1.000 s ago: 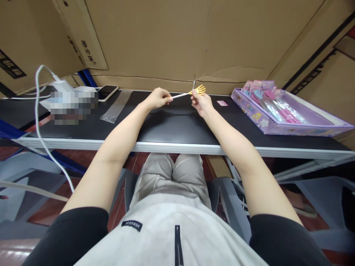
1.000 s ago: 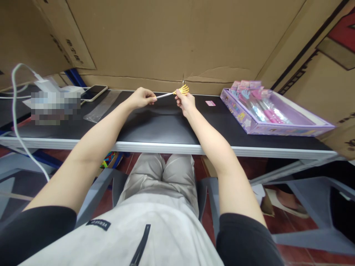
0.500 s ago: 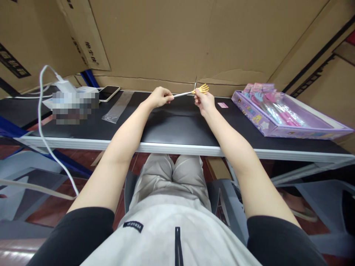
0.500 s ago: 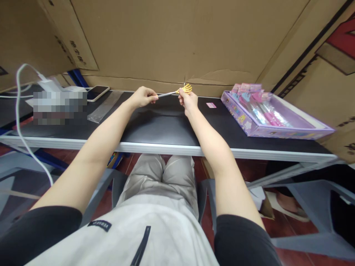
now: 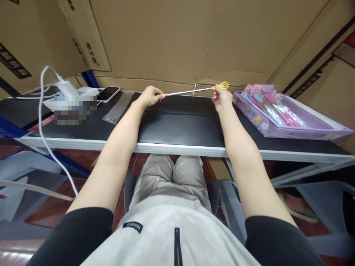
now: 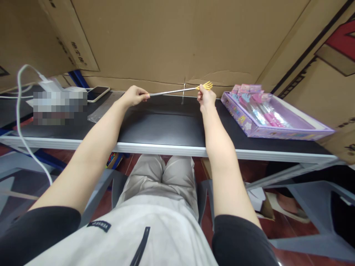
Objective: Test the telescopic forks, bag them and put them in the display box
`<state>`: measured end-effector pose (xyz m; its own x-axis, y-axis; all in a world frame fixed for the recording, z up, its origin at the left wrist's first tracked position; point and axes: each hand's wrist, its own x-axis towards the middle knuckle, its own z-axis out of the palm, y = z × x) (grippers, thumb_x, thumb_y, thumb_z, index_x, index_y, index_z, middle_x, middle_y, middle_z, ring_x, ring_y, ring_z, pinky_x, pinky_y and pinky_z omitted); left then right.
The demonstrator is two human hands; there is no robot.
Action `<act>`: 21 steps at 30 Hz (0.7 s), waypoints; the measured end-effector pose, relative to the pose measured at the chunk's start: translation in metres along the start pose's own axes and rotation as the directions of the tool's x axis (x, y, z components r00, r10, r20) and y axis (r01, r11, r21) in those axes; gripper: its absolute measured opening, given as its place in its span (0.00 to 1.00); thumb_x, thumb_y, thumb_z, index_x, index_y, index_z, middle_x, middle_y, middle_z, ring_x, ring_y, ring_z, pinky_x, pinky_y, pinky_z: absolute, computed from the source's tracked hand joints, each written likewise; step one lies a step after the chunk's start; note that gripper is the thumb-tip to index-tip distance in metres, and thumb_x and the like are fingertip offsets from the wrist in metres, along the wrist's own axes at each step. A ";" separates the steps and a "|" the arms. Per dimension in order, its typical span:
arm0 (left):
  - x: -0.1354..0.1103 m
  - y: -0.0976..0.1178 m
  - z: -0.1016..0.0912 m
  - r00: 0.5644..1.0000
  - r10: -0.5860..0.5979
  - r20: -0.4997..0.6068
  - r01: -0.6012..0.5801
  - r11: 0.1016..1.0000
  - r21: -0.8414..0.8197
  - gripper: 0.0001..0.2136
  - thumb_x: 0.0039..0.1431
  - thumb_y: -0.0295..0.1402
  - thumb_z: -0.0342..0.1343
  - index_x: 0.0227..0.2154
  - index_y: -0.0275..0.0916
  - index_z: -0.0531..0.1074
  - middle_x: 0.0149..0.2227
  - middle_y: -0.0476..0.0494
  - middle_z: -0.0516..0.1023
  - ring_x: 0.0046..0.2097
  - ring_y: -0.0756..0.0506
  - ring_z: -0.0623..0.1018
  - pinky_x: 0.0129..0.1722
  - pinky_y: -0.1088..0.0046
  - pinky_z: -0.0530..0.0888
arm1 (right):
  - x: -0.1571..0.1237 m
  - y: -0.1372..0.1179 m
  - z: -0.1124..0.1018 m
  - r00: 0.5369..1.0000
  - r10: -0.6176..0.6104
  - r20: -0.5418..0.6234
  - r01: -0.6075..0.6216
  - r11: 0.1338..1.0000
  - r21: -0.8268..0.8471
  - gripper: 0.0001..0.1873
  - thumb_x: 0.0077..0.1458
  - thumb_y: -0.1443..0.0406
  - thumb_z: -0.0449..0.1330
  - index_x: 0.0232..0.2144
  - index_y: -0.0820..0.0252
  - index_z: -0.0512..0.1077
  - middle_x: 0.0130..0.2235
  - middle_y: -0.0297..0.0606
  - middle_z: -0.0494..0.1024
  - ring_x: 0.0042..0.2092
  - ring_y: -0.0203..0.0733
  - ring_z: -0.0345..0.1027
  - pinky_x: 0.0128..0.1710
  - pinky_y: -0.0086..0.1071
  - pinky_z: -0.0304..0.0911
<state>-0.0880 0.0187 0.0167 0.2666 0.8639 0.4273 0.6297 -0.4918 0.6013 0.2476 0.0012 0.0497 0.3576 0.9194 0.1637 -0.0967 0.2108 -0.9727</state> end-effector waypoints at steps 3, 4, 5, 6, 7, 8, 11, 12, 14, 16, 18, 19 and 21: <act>0.000 0.001 -0.003 1.000 0.009 -0.011 -0.009 1.000 0.009 0.08 0.61 0.37 0.64 0.36 0.39 0.83 0.26 0.45 0.75 0.41 0.40 0.78 0.50 0.62 0.76 | 0.011 0.000 -0.009 1.000 0.021 -0.012 -0.020 0.999 0.030 0.23 0.67 0.65 0.71 0.25 0.57 0.63 0.20 0.21 0.61 0.20 0.25 0.54 0.23 0.20 0.53; -0.001 0.001 -0.004 1.000 0.010 -0.012 -0.010 1.000 0.016 0.08 0.61 0.37 0.64 0.37 0.38 0.83 0.26 0.45 0.74 0.41 0.40 0.78 0.50 0.62 0.76 | 0.013 -0.001 -0.011 0.999 0.037 -0.025 -0.036 0.998 0.053 0.23 0.69 0.66 0.69 0.25 0.57 0.62 0.20 0.21 0.61 0.20 0.24 0.53 0.23 0.20 0.52; -0.001 0.002 -0.006 1.000 0.007 -0.011 -0.006 1.000 0.028 0.08 0.61 0.37 0.63 0.37 0.38 0.83 0.26 0.45 0.75 0.41 0.40 0.78 0.50 0.62 0.75 | 0.014 -0.002 -0.013 0.997 0.058 -0.047 -0.054 0.995 0.082 0.23 0.71 0.67 0.67 0.25 0.57 0.62 0.20 0.21 0.60 0.20 0.24 0.52 0.23 0.20 0.51; -0.002 0.002 -0.008 1.000 -0.006 -0.006 0.006 0.999 0.048 0.09 0.61 0.37 0.63 0.37 0.37 0.83 0.26 0.45 0.75 0.41 0.41 0.77 0.50 0.63 0.75 | 0.014 -0.004 -0.016 0.994 0.083 -0.076 -0.073 0.990 0.118 0.24 0.73 0.68 0.65 0.25 0.58 0.62 0.19 0.21 0.60 0.19 0.24 0.50 0.22 0.20 0.49; -0.004 0.003 -0.010 1.000 -0.029 0.000 0.029 0.997 0.074 0.09 0.61 0.37 0.62 0.38 0.36 0.83 0.27 0.45 0.76 0.41 0.41 0.77 0.50 0.63 0.75 | 0.013 -0.006 -0.019 0.988 0.109 -0.109 -0.090 0.982 0.164 0.24 0.74 0.68 0.63 0.25 0.58 0.61 0.19 0.21 0.59 0.19 0.23 0.49 0.22 0.19 0.48; -0.005 0.003 -0.012 0.998 -0.056 0.004 0.055 0.993 0.102 0.10 0.62 0.37 0.62 0.38 0.36 0.82 0.27 0.45 0.76 0.40 0.42 0.77 0.50 0.64 0.74 | 0.012 -0.007 -0.021 0.981 0.133 -0.138 -0.102 0.972 0.211 0.24 0.76 0.68 0.61 0.25 0.58 0.61 0.19 0.21 0.59 0.19 0.23 0.48 0.21 0.19 0.47; -0.009 0.004 -0.018 0.993 -0.121 0.011 0.118 0.979 0.168 0.11 0.64 0.36 0.60 0.40 0.34 0.82 0.31 0.43 0.79 0.40 0.42 0.77 0.49 0.64 0.73 | 0.011 -0.008 -0.029 0.967 0.174 -0.185 -0.112 0.947 0.301 0.26 0.79 0.68 0.55 0.24 0.58 0.61 0.18 0.22 0.59 0.19 0.23 0.46 0.20 0.19 0.47; -0.010 0.004 -0.020 0.992 -0.128 0.011 0.124 0.976 0.179 0.11 0.65 0.36 0.60 0.40 0.34 0.83 0.33 0.42 0.80 0.40 0.42 0.77 0.49 0.64 0.72 | 0.012 -0.007 -0.031 0.968 0.172 -0.184 -0.110 0.946 0.305 0.26 0.80 0.68 0.55 0.25 0.58 0.61 0.19 0.22 0.59 0.20 0.24 0.46 0.20 0.19 0.47; -0.011 0.003 -0.022 0.991 -0.127 0.031 0.118 0.973 0.196 0.11 0.65 0.36 0.59 0.41 0.34 0.83 0.34 0.41 0.80 0.41 0.42 0.77 0.49 0.64 0.71 | 0.016 -0.003 -0.033 0.970 0.165 -0.181 -0.105 0.948 0.299 0.24 0.80 0.67 0.56 0.26 0.57 0.62 0.19 0.23 0.59 0.21 0.26 0.47 0.20 0.21 0.48; -0.012 0.002 -0.023 0.991 -0.118 0.064 0.101 0.972 0.214 0.11 0.65 0.36 0.60 0.42 0.34 0.83 0.35 0.41 0.81 0.42 0.42 0.77 0.49 0.64 0.71 | 0.019 -0.001 -0.034 0.967 0.168 -0.191 -0.100 0.941 0.323 0.23 0.79 0.67 0.57 0.26 0.57 0.63 0.20 0.23 0.60 0.21 0.26 0.47 0.21 0.22 0.48; -0.011 0.001 -0.023 0.990 -0.109 0.089 0.085 0.968 0.238 0.12 0.63 0.35 0.61 0.44 0.34 0.83 0.36 0.41 0.82 0.43 0.41 0.77 0.49 0.64 0.70 | 0.019 -0.001 -0.032 0.955 0.195 -0.224 -0.108 0.931 0.349 0.23 0.78 0.68 0.57 0.26 0.57 0.62 0.21 0.22 0.59 0.21 0.26 0.46 0.21 0.21 0.47; -0.011 0.000 -0.023 0.990 -0.106 0.092 0.080 0.964 0.252 0.12 0.63 0.34 0.61 0.44 0.34 0.84 0.36 0.41 0.82 0.43 0.41 0.77 0.49 0.64 0.70 | 0.018 -0.002 -0.031 0.949 0.202 -0.240 -0.107 0.928 0.356 0.24 0.79 0.68 0.56 0.26 0.57 0.61 0.21 0.22 0.59 0.21 0.25 0.46 0.21 0.20 0.47; -0.010 -0.001 -0.022 0.991 -0.104 0.081 0.078 0.957 0.279 0.12 0.62 0.34 0.61 0.44 0.34 0.84 0.35 0.41 0.81 0.43 0.41 0.77 0.49 0.64 0.70 | 0.013 -0.004 -0.028 0.942 0.209 -0.264 -0.107 0.929 0.355 0.25 0.79 0.67 0.55 0.26 0.58 0.60 0.20 0.21 0.58 0.20 0.24 0.46 0.20 0.19 0.45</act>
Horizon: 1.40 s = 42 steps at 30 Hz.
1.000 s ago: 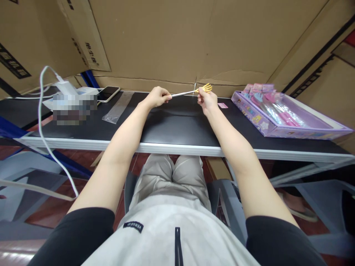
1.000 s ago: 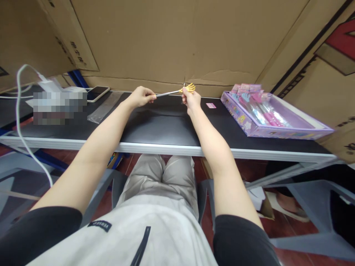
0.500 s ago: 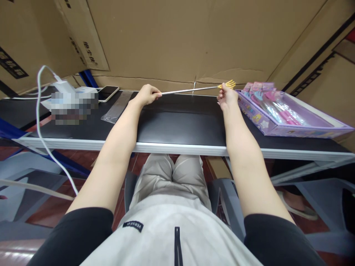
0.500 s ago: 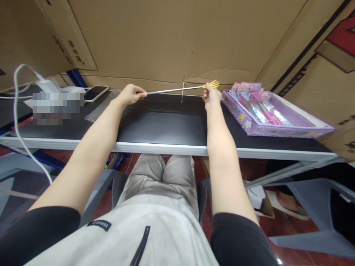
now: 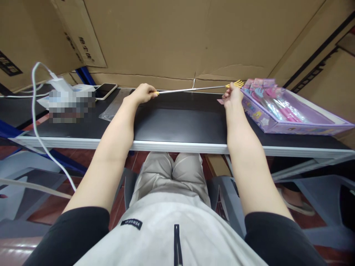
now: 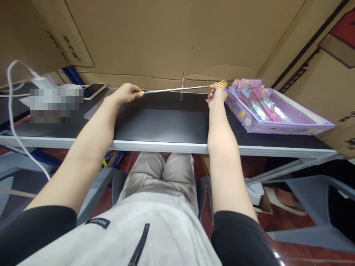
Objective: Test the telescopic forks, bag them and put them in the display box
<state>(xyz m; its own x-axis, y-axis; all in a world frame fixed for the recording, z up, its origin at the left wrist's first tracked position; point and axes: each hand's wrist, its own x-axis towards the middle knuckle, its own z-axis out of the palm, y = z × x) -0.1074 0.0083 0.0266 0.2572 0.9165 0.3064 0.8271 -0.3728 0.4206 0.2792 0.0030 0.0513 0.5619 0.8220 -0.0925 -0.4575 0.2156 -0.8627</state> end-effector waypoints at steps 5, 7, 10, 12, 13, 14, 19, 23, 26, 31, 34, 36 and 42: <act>0.002 -0.002 0.000 1.000 0.007 -0.022 -0.006 0.999 0.048 0.11 0.61 0.32 0.61 0.41 0.35 0.85 0.33 0.40 0.81 0.42 0.39 0.77 0.49 0.63 0.70 | -0.007 0.002 0.001 0.999 0.036 0.017 -0.035 0.999 -0.036 0.25 0.80 0.66 0.56 0.26 0.57 0.60 0.19 0.21 0.57 0.19 0.24 0.45 0.17 0.18 0.45; 0.003 -0.003 -0.001 1.000 0.014 -0.019 -0.013 0.999 0.053 0.10 0.61 0.32 0.61 0.40 0.35 0.86 0.33 0.39 0.81 0.43 0.38 0.77 0.49 0.62 0.70 | -0.005 0.004 0.001 1.000 0.017 0.014 -0.016 0.999 -0.029 0.24 0.80 0.66 0.56 0.27 0.56 0.60 0.19 0.20 0.57 0.19 0.24 0.46 0.17 0.18 0.46; 0.003 -0.001 -0.002 0.999 0.026 -0.020 -0.024 0.998 0.065 0.11 0.62 0.34 0.61 0.41 0.36 0.86 0.34 0.39 0.82 0.44 0.38 0.77 0.50 0.63 0.69 | -0.001 0.007 0.005 1.000 -0.014 0.011 0.014 1.000 -0.024 0.23 0.80 0.67 0.55 0.27 0.55 0.60 0.19 0.20 0.56 0.18 0.24 0.46 0.19 0.20 0.47; 0.003 0.004 -0.001 0.999 0.046 -0.021 -0.045 0.996 0.076 0.12 0.63 0.34 0.59 0.42 0.35 0.86 0.35 0.38 0.82 0.45 0.38 0.77 0.49 0.63 0.69 | -0.002 0.012 0.010 0.999 -0.018 0.049 0.020 0.999 -0.039 0.23 0.78 0.66 0.57 0.27 0.55 0.60 0.19 0.20 0.56 0.18 0.24 0.47 0.19 0.20 0.47; 0.003 0.008 0.000 0.998 0.064 -0.019 -0.062 0.995 0.079 0.13 0.64 0.34 0.59 0.43 0.35 0.86 0.36 0.38 0.82 0.45 0.38 0.77 0.49 0.63 0.69 | -0.005 0.016 0.014 0.997 -0.014 0.080 0.018 0.998 -0.053 0.22 0.76 0.65 0.60 0.27 0.55 0.60 0.19 0.19 0.57 0.18 0.24 0.47 0.18 0.19 0.47; 0.004 0.012 0.002 0.996 0.086 -0.019 -0.085 0.993 0.078 0.13 0.65 0.34 0.58 0.43 0.35 0.86 0.36 0.38 0.82 0.45 0.38 0.78 0.49 0.63 0.68 | -0.008 0.021 0.018 0.993 -0.013 0.121 0.021 0.998 -0.067 0.21 0.74 0.64 0.64 0.28 0.56 0.61 0.19 0.19 0.58 0.18 0.24 0.48 0.18 0.19 0.48; 0.004 0.041 0.018 0.979 0.202 -0.037 -0.200 0.978 0.061 0.12 0.66 0.33 0.58 0.44 0.36 0.86 0.36 0.38 0.82 0.46 0.37 0.79 0.49 0.61 0.68 | -0.034 0.050 0.038 0.953 -0.022 0.303 0.066 0.988 -0.136 0.25 0.60 0.60 0.76 0.28 0.54 0.61 0.20 0.20 0.61 0.20 0.26 0.53 0.19 0.20 0.52; 0.000 0.061 0.027 0.981 0.194 -0.023 -0.192 0.977 0.092 0.13 0.68 0.34 0.57 0.41 0.35 0.86 0.36 0.36 0.82 0.46 0.37 0.79 0.50 0.60 0.68 | -0.056 0.065 0.045 0.932 -0.028 0.361 0.089 0.984 -0.154 0.27 0.58 0.58 0.78 0.28 0.54 0.62 0.21 0.20 0.61 0.21 0.27 0.54 0.20 0.21 0.51; -0.003 0.069 0.029 0.982 0.186 -0.028 -0.182 0.979 0.094 0.13 0.69 0.35 0.57 0.42 0.35 0.86 0.36 0.37 0.83 0.45 0.37 0.78 0.51 0.61 0.68 | -0.069 0.069 0.048 0.918 -0.030 0.395 0.100 0.983 -0.157 0.28 0.56 0.52 0.79 0.30 0.53 0.63 0.21 0.20 0.60 0.21 0.28 0.54 0.19 0.21 0.51; 0.000 0.068 0.033 0.984 0.176 -0.001 -0.176 0.984 0.023 0.12 0.69 0.36 0.59 0.43 0.36 0.86 0.36 0.41 0.82 0.44 0.40 0.77 0.53 0.64 0.69 | -0.079 0.069 0.051 0.941 0.001 0.340 0.058 0.985 -0.164 0.28 0.58 0.52 0.78 0.29 0.54 0.63 0.20 0.20 0.61 0.20 0.26 0.52 0.18 0.20 0.49; 0.006 0.063 0.036 0.984 0.179 0.004 -0.179 0.984 -0.017 0.12 0.69 0.37 0.60 0.42 0.36 0.86 0.36 0.40 0.82 0.44 0.40 0.77 0.54 0.63 0.69 | -0.076 0.069 0.051 0.952 0.009 0.306 0.046 0.984 -0.174 0.27 0.58 0.53 0.78 0.29 0.55 0.64 0.20 0.21 0.62 0.20 0.25 0.52 0.17 0.19 0.48; 0.009 0.060 0.037 0.984 0.178 -0.010 -0.179 0.983 -0.044 0.12 0.68 0.37 0.60 0.42 0.36 0.86 0.36 0.40 0.82 0.44 0.39 0.77 0.54 0.61 0.69 | -0.074 0.069 0.051 0.953 0.006 0.304 0.050 0.983 -0.176 0.26 0.58 0.55 0.79 0.29 0.55 0.65 0.21 0.21 0.64 0.20 0.25 0.54 0.18 0.18 0.48; 0.015 0.056 0.030 0.982 0.174 -0.069 -0.179 0.981 -0.072 0.14 0.69 0.38 0.57 0.45 0.36 0.86 0.38 0.39 0.83 0.45 0.38 0.77 0.53 0.60 0.69 | -0.071 0.059 0.054 0.949 -0.036 0.313 0.077 0.990 -0.120 0.20 0.65 0.65 0.73 0.28 0.57 0.66 0.24 0.23 0.66 0.22 0.25 0.56 0.19 0.19 0.51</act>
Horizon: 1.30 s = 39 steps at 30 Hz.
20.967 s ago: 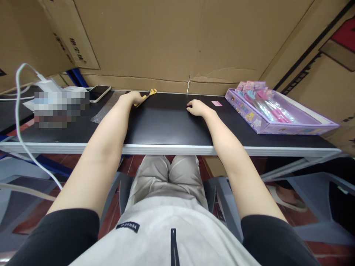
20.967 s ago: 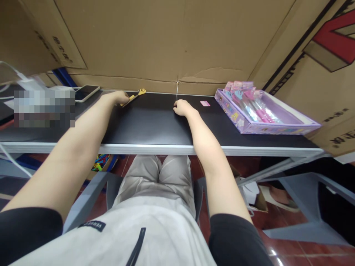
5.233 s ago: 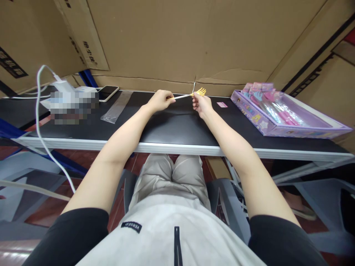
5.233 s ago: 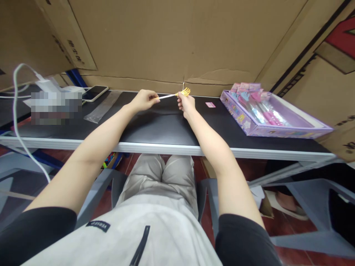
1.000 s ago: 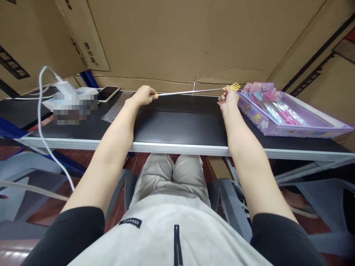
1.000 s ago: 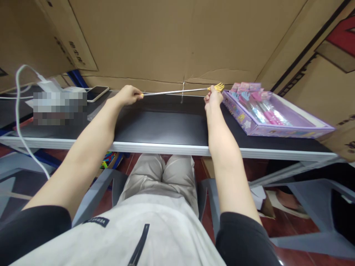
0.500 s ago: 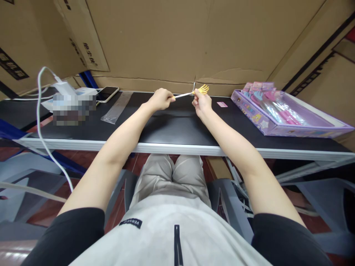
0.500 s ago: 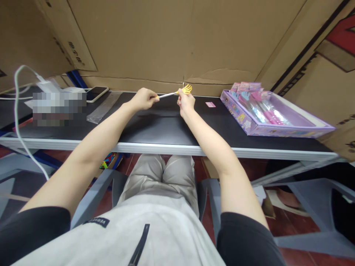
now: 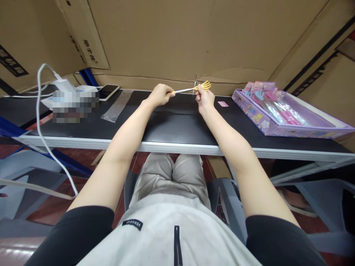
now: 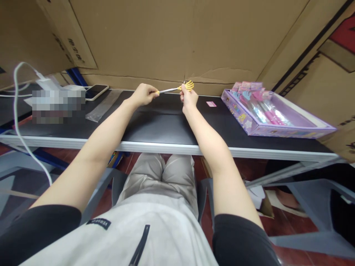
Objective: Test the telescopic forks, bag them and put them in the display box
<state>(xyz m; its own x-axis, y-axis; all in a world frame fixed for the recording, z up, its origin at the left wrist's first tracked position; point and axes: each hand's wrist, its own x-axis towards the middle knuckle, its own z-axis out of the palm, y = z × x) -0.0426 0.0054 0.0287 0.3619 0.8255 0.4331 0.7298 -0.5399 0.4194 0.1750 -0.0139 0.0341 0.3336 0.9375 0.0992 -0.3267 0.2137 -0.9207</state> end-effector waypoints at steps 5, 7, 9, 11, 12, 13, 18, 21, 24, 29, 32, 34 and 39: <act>-0.007 -0.014 -0.016 0.997 -0.070 -0.029 0.071 0.997 0.041 0.16 0.68 0.38 0.57 0.46 0.35 0.85 0.40 0.37 0.83 0.47 0.38 0.77 0.52 0.61 0.69 | 0.024 -0.013 -0.015 0.994 -0.019 -0.108 0.026 0.998 0.064 0.20 0.70 0.65 0.68 0.28 0.58 0.65 0.24 0.24 0.65 0.23 0.25 0.55 0.21 0.19 0.50; -0.011 -0.024 -0.022 0.995 -0.093 -0.032 0.094 0.995 0.028 0.16 0.67 0.39 0.57 0.47 0.35 0.84 0.40 0.38 0.83 0.47 0.38 0.76 0.52 0.62 0.69 | 0.038 -0.015 -0.026 0.991 -0.034 -0.130 0.044 0.997 0.071 0.22 0.69 0.58 0.70 0.28 0.58 0.65 0.25 0.24 0.64 0.23 0.25 0.57 0.21 0.19 0.52; -0.014 -0.035 -0.027 0.992 -0.120 -0.025 0.121 0.993 0.017 0.16 0.66 0.39 0.57 0.47 0.35 0.84 0.39 0.39 0.83 0.46 0.39 0.76 0.52 0.62 0.69 | 0.050 -0.016 -0.037 0.991 -0.032 -0.133 0.043 0.996 0.083 0.23 0.69 0.54 0.70 0.29 0.58 0.65 0.25 0.24 0.63 0.21 0.24 0.56 0.20 0.17 0.51; -0.018 -0.045 -0.032 0.987 -0.160 -0.010 0.160 0.987 0.004 0.16 0.65 0.39 0.58 0.46 0.35 0.83 0.36 0.40 0.82 0.45 0.40 0.76 0.51 0.63 0.70 | 0.058 -0.017 -0.046 0.990 -0.025 -0.141 0.038 0.995 0.092 0.25 0.68 0.53 0.70 0.28 0.57 0.63 0.24 0.23 0.62 0.21 0.23 0.54 0.18 0.17 0.49; -0.020 -0.050 -0.033 0.983 -0.183 -0.003 0.183 0.983 -0.004 0.15 0.64 0.39 0.59 0.45 0.35 0.83 0.35 0.41 0.81 0.44 0.40 0.75 0.51 0.64 0.70 | 0.060 -0.018 -0.051 0.989 -0.024 -0.149 0.038 0.995 0.094 0.25 0.68 0.54 0.70 0.28 0.57 0.63 0.24 0.22 0.62 0.20 0.23 0.53 0.18 0.16 0.49; -0.022 -0.055 -0.035 0.979 -0.206 -0.001 0.206 0.979 -0.012 0.14 0.64 0.39 0.60 0.43 0.35 0.83 0.33 0.43 0.80 0.43 0.41 0.75 0.50 0.65 0.70 | 0.063 -0.019 -0.056 0.987 -0.026 -0.160 0.041 0.995 0.094 0.25 0.68 0.55 0.71 0.28 0.57 0.62 0.23 0.22 0.62 0.20 0.23 0.53 0.18 0.16 0.49; -0.030 -0.067 -0.043 0.966 -0.260 0.012 0.260 0.965 -0.040 0.11 0.62 0.40 0.61 0.39 0.38 0.82 0.30 0.45 0.78 0.40 0.42 0.74 0.47 0.65 0.70 | 0.067 -0.027 -0.074 0.972 -0.011 -0.233 0.038 0.993 0.113 0.26 0.67 0.60 0.72 0.26 0.57 0.61 0.21 0.21 0.61 0.19 0.24 0.52 0.16 0.17 0.48; -0.033 -0.071 -0.045 0.959 -0.282 0.016 0.283 0.958 -0.042 0.11 0.62 0.39 0.61 0.39 0.38 0.82 0.30 0.44 0.79 0.40 0.41 0.74 0.48 0.65 0.71 | 0.065 -0.031 -0.079 0.962 0.022 -0.273 0.021 0.988 0.155 0.25 0.71 0.65 0.68 0.25 0.58 0.60 0.21 0.21 0.61 0.20 0.23 0.51 0.16 0.16 0.47; -0.035 -0.076 -0.046 0.958 -0.287 -0.005 0.286 0.957 -0.054 0.11 0.62 0.40 0.63 0.40 0.38 0.83 0.30 0.45 0.79 0.42 0.41 0.75 0.49 0.65 0.71 | 0.065 -0.032 -0.083 0.949 0.027 -0.314 0.029 0.985 0.173 0.24 0.76 0.69 0.61 0.25 0.58 0.61 0.21 0.21 0.62 0.20 0.22 0.49 0.17 0.16 0.46; -0.036 -0.080 -0.047 0.956 -0.292 -0.012 0.291 0.955 -0.053 0.12 0.61 0.39 0.63 0.41 0.36 0.83 0.30 0.45 0.79 0.41 0.41 0.75 0.49 0.65 0.71 | 0.069 -0.031 -0.086 0.950 -0.021 -0.310 0.041 0.998 0.057 0.25 0.72 0.67 0.64 0.25 0.58 0.59 0.21 0.20 0.59 0.19 0.23 0.49 0.18 0.19 0.45; -0.035 -0.079 -0.046 0.953 -0.303 -0.014 0.303 0.953 -0.031 0.12 0.60 0.39 0.62 0.39 0.36 0.82 0.30 0.44 0.79 0.39 0.42 0.75 0.47 0.65 0.71 | 0.064 -0.031 -0.084 0.949 -0.031 -0.313 0.050 0.997 0.053 0.24 0.74 0.67 0.63 0.25 0.58 0.60 0.21 0.21 0.60 0.19 0.23 0.49 0.18 0.19 0.44; -0.035 -0.078 -0.046 0.957 -0.291 -0.005 0.291 0.957 -0.020 0.11 0.59 0.39 0.62 0.38 0.36 0.82 0.29 0.45 0.78 0.39 0.42 0.75 0.47 0.65 0.72 | 0.059 -0.032 -0.083 0.947 -0.018 -0.322 0.043 0.997 0.071 0.23 0.77 0.69 0.58 0.26 0.58 0.61 0.21 0.21 0.60 0.19 0.22 0.48 0.19 0.19 0.45; -0.036 -0.074 -0.051 0.961 -0.274 -0.024 0.274 0.962 -0.008 0.12 0.57 0.39 0.63 0.39 0.37 0.84 0.29 0.44 0.79 0.41 0.40 0.76 0.48 0.64 0.72 | 0.059 -0.034 -0.087 0.958 0.000 -0.288 0.014 0.999 0.048 0.24 0.70 0.65 0.68 0.27 0.57 0.60 0.20 0.19 0.61 0.19 0.23 0.48 0.18 0.19 0.47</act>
<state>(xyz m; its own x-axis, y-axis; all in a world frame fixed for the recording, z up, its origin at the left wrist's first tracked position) -0.1394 0.0071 0.0225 0.1339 0.9377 0.3205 0.7965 -0.2943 0.5283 0.2825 0.0102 0.0380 0.5740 0.8187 -0.0141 -0.3642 0.2399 -0.8999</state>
